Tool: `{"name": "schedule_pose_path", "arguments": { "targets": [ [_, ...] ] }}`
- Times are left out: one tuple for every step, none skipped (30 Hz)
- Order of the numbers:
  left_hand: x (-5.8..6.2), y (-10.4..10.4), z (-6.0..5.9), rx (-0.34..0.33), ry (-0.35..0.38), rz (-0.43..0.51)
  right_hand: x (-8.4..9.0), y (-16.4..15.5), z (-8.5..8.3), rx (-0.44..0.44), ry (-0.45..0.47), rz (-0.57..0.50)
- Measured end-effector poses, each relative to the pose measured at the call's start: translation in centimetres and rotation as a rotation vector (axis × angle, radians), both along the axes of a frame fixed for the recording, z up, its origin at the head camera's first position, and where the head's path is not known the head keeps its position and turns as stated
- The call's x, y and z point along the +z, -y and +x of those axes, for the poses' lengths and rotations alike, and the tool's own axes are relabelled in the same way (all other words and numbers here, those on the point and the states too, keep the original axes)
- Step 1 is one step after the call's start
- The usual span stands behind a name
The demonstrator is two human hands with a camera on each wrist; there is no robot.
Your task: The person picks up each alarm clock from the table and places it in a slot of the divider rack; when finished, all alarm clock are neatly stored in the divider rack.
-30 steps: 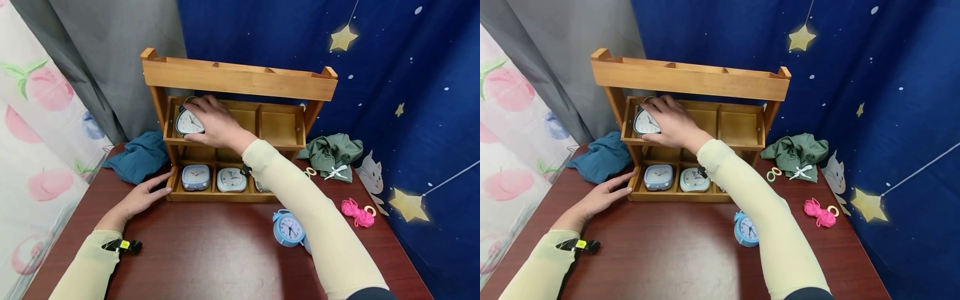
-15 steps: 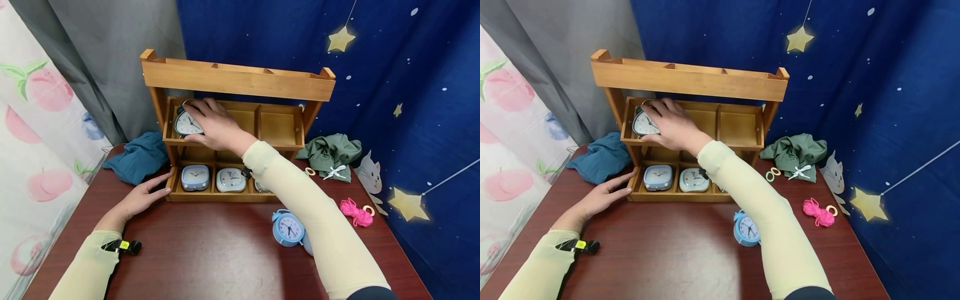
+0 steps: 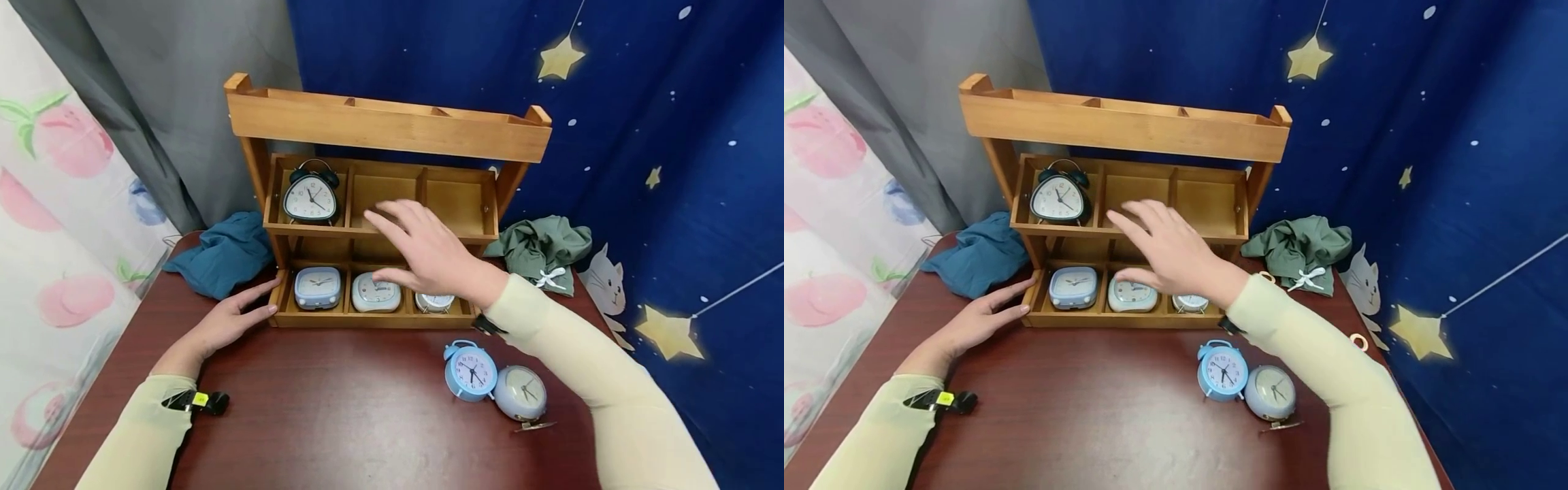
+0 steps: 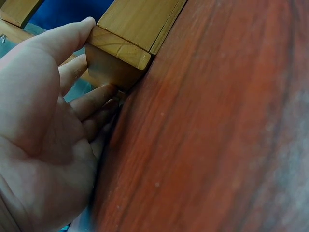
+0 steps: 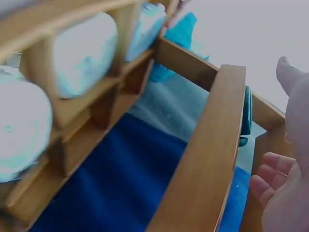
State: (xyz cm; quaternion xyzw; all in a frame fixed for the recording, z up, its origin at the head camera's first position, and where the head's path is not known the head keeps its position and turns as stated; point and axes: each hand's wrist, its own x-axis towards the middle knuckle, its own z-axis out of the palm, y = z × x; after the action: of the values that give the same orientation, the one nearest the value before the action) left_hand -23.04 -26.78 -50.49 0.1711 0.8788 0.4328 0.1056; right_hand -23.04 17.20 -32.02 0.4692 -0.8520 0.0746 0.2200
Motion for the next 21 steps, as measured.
{"name": "schedule_pose_path", "arguments": {
  "targets": [
    [0.0, 0.0, 0.0, 0.003, 0.0, -0.001, -0.4, -0.9, 0.6, 0.013, 0.006, -0.006],
    [0.0, 0.1, 0.1, 0.008, 0.0, -0.001, -0.8, -1.8, 1.1, 0.023, 0.016, -0.01],
    [0.1, 0.1, 0.2, 0.01, 0.002, 0.003, -1.3, -2.6, 1.7, 0.027, 0.028, -0.012],
    [0.1, 0.1, 0.3, 0.012, 0.003, 0.01, -1.7, -3.4, 2.2, 0.028, 0.043, -0.014],
    [0.1, 0.1, 0.3, 0.011, 0.004, 0.017, -2.2, -4.2, 2.8, 0.028, 0.06, -0.015],
    [0.1, 0.0, 0.3, 0.01, 0.004, 0.023, -2.7, -4.9, 3.3, 0.02, 0.082, -0.011],
    [0.1, 0.0, 0.4, 0.008, 0.004, 0.027, -3.2, -5.7, 3.9, 0.012, 0.106, -0.005],
    [0.1, 0.0, 0.4, 0.006, 0.003, 0.03, -3.7, -6.5, 4.4, 0.005, 0.13, 0.0],
    [0.1, 0.0, 0.3, 0.001, 0.003, 0.032, -4.2, -7.2, 4.9, -0.005, 0.161, 0.008],
    [0.2, -0.1, 0.3, -0.001, -0.001, 0.029, -4.7, -8.0, 5.4, -0.013, 0.19, 0.017],
    [0.2, -0.1, 0.3, -0.003, -0.002, 0.027, -5.1, -8.6, 5.9, -0.021, 0.222, 0.028],
    [0.2, -0.1, 0.2, -0.003, -0.004, 0.025, -5.6, -9.3, 6.4, -0.03, 0.255, 0.041],
    [0.2, -0.1, 0.1, -0.005, -0.006, 0.023, -6.0, -10.0, 6.8, -0.035, 0.288, 0.053],
    [0.1, -0.1, 0.1, -0.006, -0.008, 0.02, -6.5, -10.6, 7.2, -0.045, 0.323, 0.068],
    [0.1, -0.1, 0.0, -0.006, -0.009, 0.019, -7.0, -11.2, 7.5, -0.05, 0.356, 0.082],
    [0.1, -0.1, 0.0, -0.005, -0.011, 0.018, -7.4, -11.7, 7.9, -0.054, 0.391, 0.095],
    [0.0, -0.1, -0.1, -0.006, -0.01, 0.021, -7.9, -12.1, 8.2, -0.062, 0.428, 0.11],
    [0.0, 0.0, -0.1, -0.008, -0.013, 0.019, -8.4, -12.6, 8.5, -0.07, 0.46, 0.126],
    [-0.1, 0.0, -0.2, -0.01, -0.014, 0.019, -8.9, -13.0, 8.8, -0.082, 0.495, 0.14],
    [-0.1, -0.1, -0.2, -0.011, -0.015, 0.019, -9.3, -13.3, 9.1, -0.095, 0.525, 0.155],
    [-0.1, -0.1, -0.2, -0.013, -0.016, 0.019, -9.7, -13.6, 9.4, -0.104, 0.551, 0.166]
  ]
}}
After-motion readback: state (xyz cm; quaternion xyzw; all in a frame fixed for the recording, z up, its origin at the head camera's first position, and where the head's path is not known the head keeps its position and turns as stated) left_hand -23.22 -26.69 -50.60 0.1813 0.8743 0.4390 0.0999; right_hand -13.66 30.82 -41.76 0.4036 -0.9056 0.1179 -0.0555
